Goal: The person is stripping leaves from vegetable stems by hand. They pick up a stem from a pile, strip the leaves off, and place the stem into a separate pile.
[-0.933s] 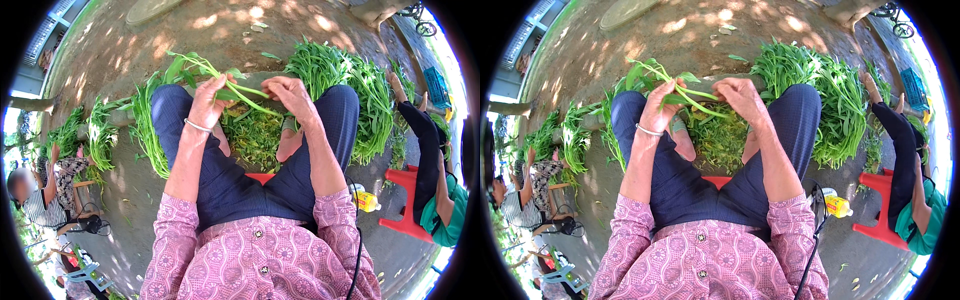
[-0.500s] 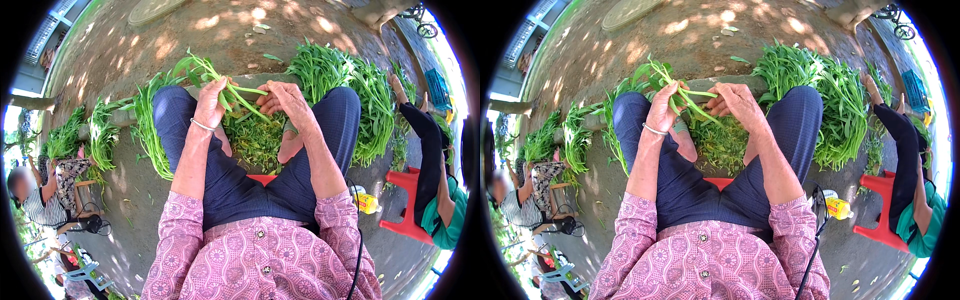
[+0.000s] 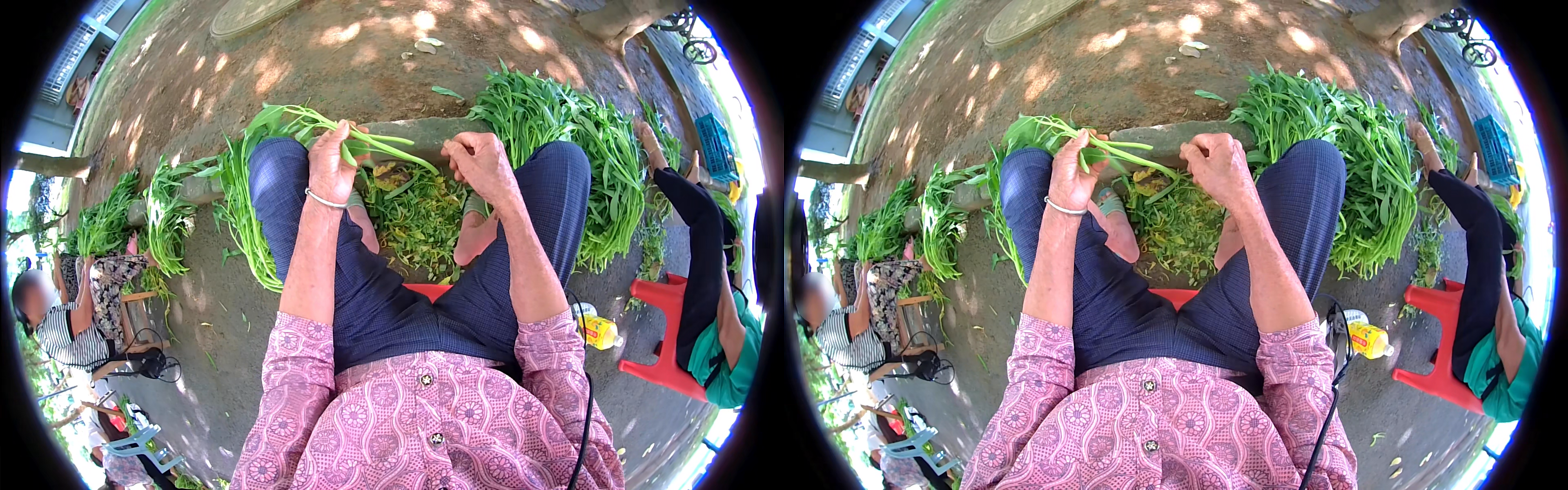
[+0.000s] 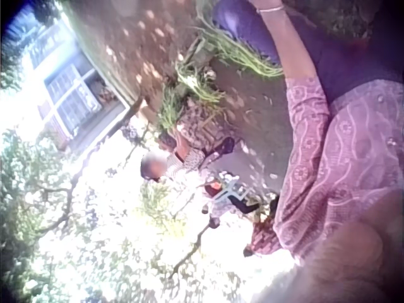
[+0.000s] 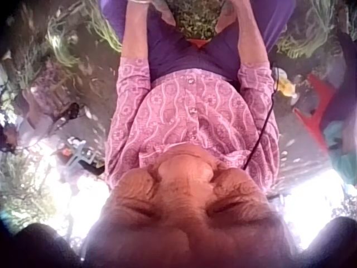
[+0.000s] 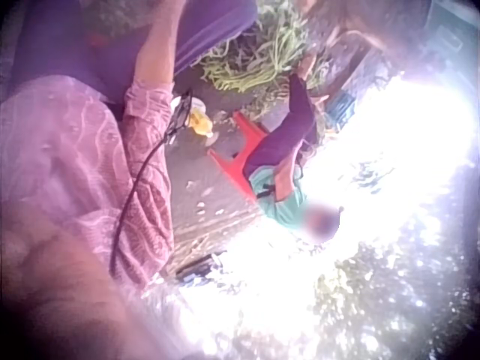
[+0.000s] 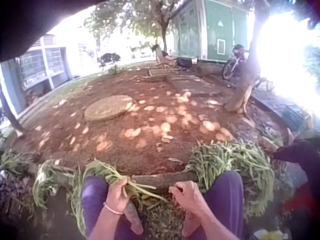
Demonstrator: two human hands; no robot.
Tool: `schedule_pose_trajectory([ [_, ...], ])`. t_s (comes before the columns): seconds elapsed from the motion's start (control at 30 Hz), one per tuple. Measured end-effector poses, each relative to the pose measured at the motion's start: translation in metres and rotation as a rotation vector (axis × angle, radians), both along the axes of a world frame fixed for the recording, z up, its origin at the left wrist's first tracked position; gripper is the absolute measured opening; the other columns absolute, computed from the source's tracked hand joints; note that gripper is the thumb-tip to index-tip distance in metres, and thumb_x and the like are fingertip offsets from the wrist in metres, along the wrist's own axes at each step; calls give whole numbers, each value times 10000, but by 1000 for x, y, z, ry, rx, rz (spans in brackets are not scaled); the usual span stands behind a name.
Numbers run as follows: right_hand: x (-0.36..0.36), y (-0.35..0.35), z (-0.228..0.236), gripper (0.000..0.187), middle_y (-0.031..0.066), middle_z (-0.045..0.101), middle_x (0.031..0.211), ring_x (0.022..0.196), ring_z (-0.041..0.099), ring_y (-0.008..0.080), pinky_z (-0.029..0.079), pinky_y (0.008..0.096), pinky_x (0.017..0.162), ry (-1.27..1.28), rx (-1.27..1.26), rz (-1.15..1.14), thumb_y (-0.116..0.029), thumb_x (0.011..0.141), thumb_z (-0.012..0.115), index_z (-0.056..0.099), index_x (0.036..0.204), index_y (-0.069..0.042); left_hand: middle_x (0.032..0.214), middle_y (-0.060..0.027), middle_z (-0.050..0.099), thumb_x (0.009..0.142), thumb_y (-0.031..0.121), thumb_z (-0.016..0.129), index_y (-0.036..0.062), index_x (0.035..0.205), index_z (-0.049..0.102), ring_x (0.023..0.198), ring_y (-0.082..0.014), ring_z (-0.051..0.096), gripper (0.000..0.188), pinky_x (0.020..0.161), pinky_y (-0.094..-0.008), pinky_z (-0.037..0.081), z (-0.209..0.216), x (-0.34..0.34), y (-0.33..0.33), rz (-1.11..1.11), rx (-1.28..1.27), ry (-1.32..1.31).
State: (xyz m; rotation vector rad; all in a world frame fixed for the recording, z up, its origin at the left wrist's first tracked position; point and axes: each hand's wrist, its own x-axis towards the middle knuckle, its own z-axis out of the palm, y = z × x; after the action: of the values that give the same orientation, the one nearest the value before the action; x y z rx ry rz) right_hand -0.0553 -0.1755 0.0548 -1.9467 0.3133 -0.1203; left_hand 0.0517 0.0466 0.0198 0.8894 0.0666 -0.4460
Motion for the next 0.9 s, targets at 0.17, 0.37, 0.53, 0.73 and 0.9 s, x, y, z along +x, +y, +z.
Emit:
schedule_pose_trajectory([
  [0.17,-1,25,-8,137,89,663,739,693,639,150,509,286,641,-303,-186,153,-94,823,641,670,917,2,901,-141,668,904,198,627,20,961,607,743,-191,660,188,621,-294,578,-6,-9,-8,-30,35,0],
  [0.37,-6,46,-3,202,88,606,820,819,616,273,502,369,688,-425,-593,174,-156,747,679,651,902,-29,870,-107,667,905,202,630,38,929,607,765,-181,658,168,635,-301,569,-2,-15,-14,-37,102,-9],
  [0.53,-6,57,-14,180,96,593,836,821,604,282,496,399,674,-435,-684,115,-167,761,671,626,876,-36,830,-92,670,901,227,639,53,871,615,724,-164,652,178,616,-307,556,-2,-24,-19,-91,167,1],
  [0.73,-5,57,-19,167,116,618,827,747,626,312,500,391,652,-351,-449,75,-135,796,650,647,928,-32,819,-96,656,921,195,600,10,901,590,667,-154,635,187,544,-255,535,1,-27,-21,-77,165,36],
  [0.9,-3,59,-20,131,113,579,769,746,616,331,494,435,648,-463,-387,38,-163,797,634,635,886,-67,832,-106,654,930,169,584,3,921,592,673,-166,634,167,552,-270,512,-9,-23,-15,-135,111,11],
])
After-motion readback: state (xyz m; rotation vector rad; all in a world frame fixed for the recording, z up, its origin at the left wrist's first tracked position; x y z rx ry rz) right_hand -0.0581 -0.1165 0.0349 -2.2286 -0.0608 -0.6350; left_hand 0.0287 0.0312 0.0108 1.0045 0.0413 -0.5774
